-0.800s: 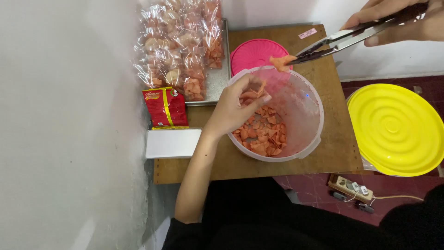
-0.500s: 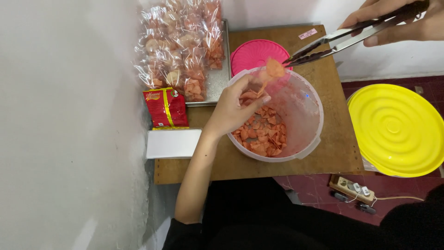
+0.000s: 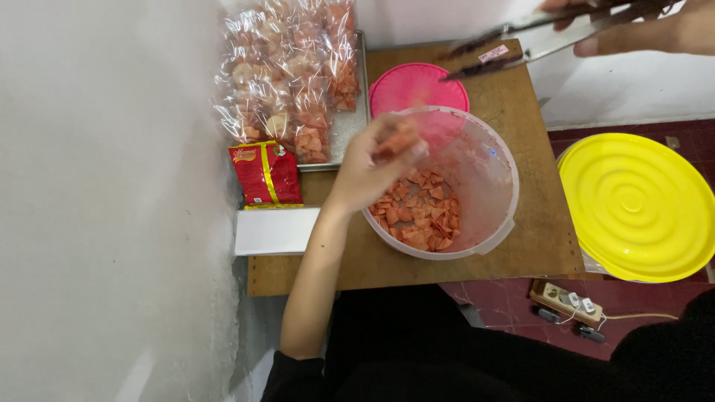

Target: Manually packing chips from a large bowl into individual plastic bags using tongs and a handheld heat sealer.

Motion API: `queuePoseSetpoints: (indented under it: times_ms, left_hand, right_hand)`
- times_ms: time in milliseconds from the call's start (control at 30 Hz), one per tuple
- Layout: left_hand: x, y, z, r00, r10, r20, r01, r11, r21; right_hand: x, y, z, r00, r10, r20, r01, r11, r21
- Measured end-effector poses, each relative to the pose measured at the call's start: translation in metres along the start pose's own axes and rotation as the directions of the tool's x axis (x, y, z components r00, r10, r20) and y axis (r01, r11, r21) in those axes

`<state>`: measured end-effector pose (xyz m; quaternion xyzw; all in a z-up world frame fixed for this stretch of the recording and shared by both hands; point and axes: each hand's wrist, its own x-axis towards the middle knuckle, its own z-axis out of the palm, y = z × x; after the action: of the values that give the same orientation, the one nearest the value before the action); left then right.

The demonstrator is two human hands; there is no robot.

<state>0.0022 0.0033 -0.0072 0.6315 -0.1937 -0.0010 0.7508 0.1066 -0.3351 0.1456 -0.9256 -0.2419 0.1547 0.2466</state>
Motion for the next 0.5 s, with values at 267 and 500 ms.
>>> queuePoseSetpoints:
  times_ms: [267,500]
  left_hand:
    - [0.002,-0.003,0.002,0.998,-0.010,-0.061,-0.002,0.983,-0.184]
    - [0.001,-0.013,0.000,0.997,0.028,-0.071,-0.043,0.973,-0.228]
  right_hand:
    - [-0.004,-0.010,0.004,0.998,-0.017,-0.057,0.018,1.000,0.024]
    - [-0.010,-0.012,0.007,0.992,-0.022,-0.121,0.028,0.998,0.053]
